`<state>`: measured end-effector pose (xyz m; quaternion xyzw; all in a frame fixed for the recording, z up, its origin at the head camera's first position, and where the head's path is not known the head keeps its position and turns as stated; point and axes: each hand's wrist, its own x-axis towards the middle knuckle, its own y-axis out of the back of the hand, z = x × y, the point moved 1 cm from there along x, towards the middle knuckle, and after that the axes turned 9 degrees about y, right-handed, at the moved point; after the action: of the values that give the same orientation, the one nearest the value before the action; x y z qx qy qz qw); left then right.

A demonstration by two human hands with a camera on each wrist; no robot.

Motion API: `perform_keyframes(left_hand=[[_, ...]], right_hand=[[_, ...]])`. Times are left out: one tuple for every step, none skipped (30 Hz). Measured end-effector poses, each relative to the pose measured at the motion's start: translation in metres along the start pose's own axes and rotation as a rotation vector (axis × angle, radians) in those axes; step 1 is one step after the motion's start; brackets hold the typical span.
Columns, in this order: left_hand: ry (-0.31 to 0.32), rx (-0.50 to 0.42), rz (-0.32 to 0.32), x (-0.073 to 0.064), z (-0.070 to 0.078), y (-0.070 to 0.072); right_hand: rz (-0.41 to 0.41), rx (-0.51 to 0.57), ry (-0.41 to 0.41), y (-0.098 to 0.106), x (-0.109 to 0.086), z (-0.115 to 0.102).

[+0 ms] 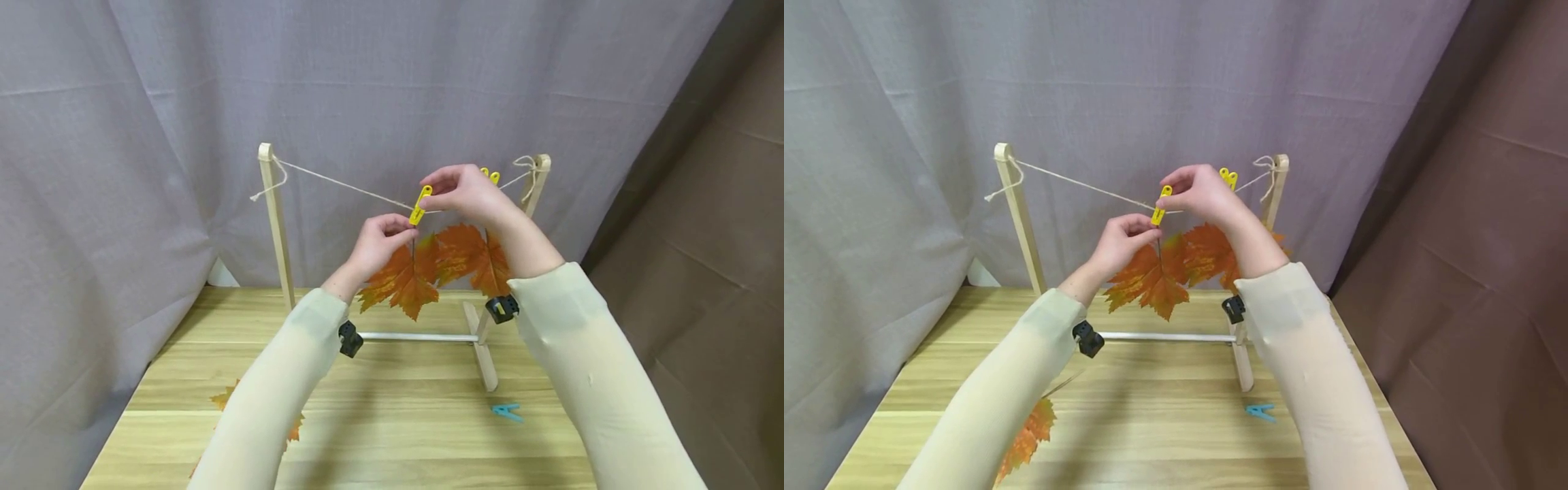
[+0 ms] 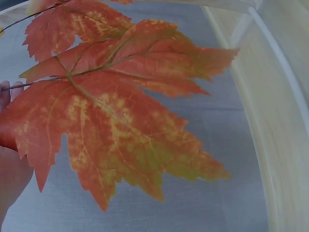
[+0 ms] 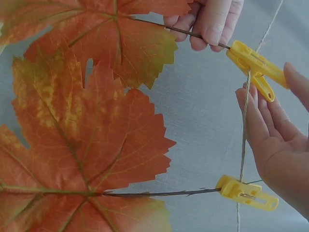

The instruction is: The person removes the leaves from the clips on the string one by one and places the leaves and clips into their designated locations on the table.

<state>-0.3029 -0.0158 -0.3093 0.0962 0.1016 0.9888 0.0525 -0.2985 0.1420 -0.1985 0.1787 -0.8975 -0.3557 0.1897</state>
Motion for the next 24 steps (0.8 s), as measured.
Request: perform_keyframes(left_hand=[[0.003, 0.003, -0.003, 0.0, 0.0, 0.0], [0.006, 0.004, -0.004, -0.001, 0.0, 0.001], [0.006, 0.005, -0.006, -0.001, 0.0, 0.001], [0.006, 0.005, -0.008, -0.001, 0.0, 0.001], [0.003, 0.005, -0.01, -0.001, 0.0, 0.001], [-0.001, 0.005, -0.012, -0.001, 0.0, 0.002], [-0.003, 0.006, -0.014, -0.001, 0.0, 0.002], [-0.008, 0.007, -0.016, -0.001, 0.0, 0.002], [-0.012, 0.01, -0.017, -0.001, -0.001, 0.003], [-0.014, 0.018, -0.017, -0.001, -0.001, 0.003], [-0.016, 0.024, -0.018, -0.001, -0.002, 0.003], [-0.016, 0.028, -0.017, -0.001, -0.002, 0.004], [-0.016, 0.032, -0.017, -0.001, -0.003, 0.004], [-0.016, 0.036, -0.015, -0.001, -0.003, 0.004], [-0.017, 0.039, -0.014, -0.001, -0.003, 0.005], [-0.018, 0.041, -0.014, -0.001, -0.004, 0.005], [-0.02, 0.04, -0.014, -0.001, -0.004, 0.005], [-0.019, 0.041, -0.015, -0.001, -0.004, 0.005], [-0.019, 0.042, -0.016, -0.001, -0.004, 0.005], [-0.018, 0.045, -0.017, -0.001, -0.004, 0.005], [-0.015, 0.047, -0.019, -0.001, -0.004, 0.005], [-0.01, 0.049, -0.022, -0.002, -0.004, 0.006], [-0.007, 0.05, -0.023, -0.002, -0.004, 0.006], [-0.004, 0.049, -0.024, -0.002, -0.005, 0.006]], right_hand=[[0.003, -0.01, 0.0, 0.0, 0.0, 0.0], [0.008, -0.023, 0.0, 0.0, 0.0, -0.001], [0.017, -0.029, 0.001, -0.001, 0.0, -0.001], [0.025, -0.032, 0.002, -0.001, 0.0, -0.001], [0.036, -0.037, 0.004, -0.001, 0.0, -0.001], [0.051, -0.039, 0.005, -0.001, 0.0, -0.001], [0.069, -0.039, 0.008, -0.001, -0.001, -0.001], [0.088, -0.038, 0.014, 0.0, -0.001, -0.002], [0.106, -0.033, 0.02, 0.0, -0.001, -0.002], [0.125, -0.032, 0.027, 0.0, -0.001, -0.003], [0.144, -0.03, 0.034, 0.0, -0.001, -0.003], [0.162, -0.025, 0.039, 0.0, -0.002, -0.004], [0.179, -0.019, 0.048, 0.001, -0.002, -0.005], [0.195, -0.012, 0.056, 0.001, -0.002, -0.006], [0.208, -0.001, 0.061, 0.002, -0.002, -0.006], [0.223, 0.005, 0.067, 0.003, -0.003, -0.007], [0.237, 0.015, 0.071, 0.004, -0.003, -0.008], [0.253, 0.023, 0.073, 0.005, -0.002, -0.008], [0.268, 0.03, 0.077, 0.007, -0.003, -0.009], [0.285, 0.031, 0.079, 0.008, -0.003, -0.01], [0.302, 0.033, 0.078, 0.009, -0.003, -0.01], [0.321, 0.035, 0.078, 0.01, -0.003, -0.01], [0.338, 0.042, 0.08, 0.011, -0.003, -0.011], [0.355, 0.046, 0.081, 0.011, -0.003, -0.011]])
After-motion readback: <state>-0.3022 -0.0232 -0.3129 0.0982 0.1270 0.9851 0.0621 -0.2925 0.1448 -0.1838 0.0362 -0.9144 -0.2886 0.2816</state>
